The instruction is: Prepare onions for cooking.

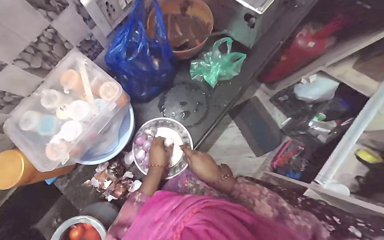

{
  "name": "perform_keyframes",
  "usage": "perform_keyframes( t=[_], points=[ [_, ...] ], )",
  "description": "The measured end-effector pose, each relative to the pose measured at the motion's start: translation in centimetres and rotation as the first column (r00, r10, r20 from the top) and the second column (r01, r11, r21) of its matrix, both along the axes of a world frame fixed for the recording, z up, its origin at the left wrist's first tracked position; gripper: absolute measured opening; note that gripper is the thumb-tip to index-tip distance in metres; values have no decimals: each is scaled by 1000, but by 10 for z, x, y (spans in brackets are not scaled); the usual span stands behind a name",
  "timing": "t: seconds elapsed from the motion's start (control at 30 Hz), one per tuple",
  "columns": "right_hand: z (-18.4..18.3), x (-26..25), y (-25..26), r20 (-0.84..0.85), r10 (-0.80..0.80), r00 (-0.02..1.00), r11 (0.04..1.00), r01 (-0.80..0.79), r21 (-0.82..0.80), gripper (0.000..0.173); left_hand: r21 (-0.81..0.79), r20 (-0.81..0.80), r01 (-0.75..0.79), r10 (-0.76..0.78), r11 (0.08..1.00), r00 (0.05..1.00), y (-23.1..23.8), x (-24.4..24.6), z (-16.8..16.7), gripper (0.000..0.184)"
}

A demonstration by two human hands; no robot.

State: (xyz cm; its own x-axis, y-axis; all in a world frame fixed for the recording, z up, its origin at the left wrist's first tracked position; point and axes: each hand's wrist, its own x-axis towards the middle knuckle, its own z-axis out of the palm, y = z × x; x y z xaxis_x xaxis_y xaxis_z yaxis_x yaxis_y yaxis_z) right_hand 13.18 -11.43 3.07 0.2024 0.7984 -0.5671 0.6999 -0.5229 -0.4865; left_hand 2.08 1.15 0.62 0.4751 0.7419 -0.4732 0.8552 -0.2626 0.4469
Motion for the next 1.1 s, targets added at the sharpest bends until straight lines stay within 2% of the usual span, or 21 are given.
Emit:
perform_keyframes(
  t=[0.43,0.57,0.73,0.87,0.93,1.0,1.1],
  points=[
    [9,-4,25,24,2,1000,989,1,-146,46,33,68,25,-27,999,997,0,-5,-5,41],
    [4,-6,35,30,-8,1000,990,12,-140,44,29,54,17,-19,999,998,0,-3,-4,41],
    [17,-4,20,46,40,998,976,-29,-217,48,35,5,34,-34,999,999,-1,-1,-2,41],
    [18,-6,1,128,120,985,959,-81,-273,53,42,-16,48,-47,998,999,-1,-2,-3,42],
    [16,-3,-2,152,113,982,963,-70,-262,55,28,-25,45,-45,999,999,0,-1,-2,44],
    [17,5,1,129,61,990,970,-28,-243,50,18,-11,36,-36,999,999,2,-2,-3,46],
    [16,20,2,-45,-65,997,996,61,-68,45,13,34,18,-19,1000,999,1,-6,-6,51]
  ],
)
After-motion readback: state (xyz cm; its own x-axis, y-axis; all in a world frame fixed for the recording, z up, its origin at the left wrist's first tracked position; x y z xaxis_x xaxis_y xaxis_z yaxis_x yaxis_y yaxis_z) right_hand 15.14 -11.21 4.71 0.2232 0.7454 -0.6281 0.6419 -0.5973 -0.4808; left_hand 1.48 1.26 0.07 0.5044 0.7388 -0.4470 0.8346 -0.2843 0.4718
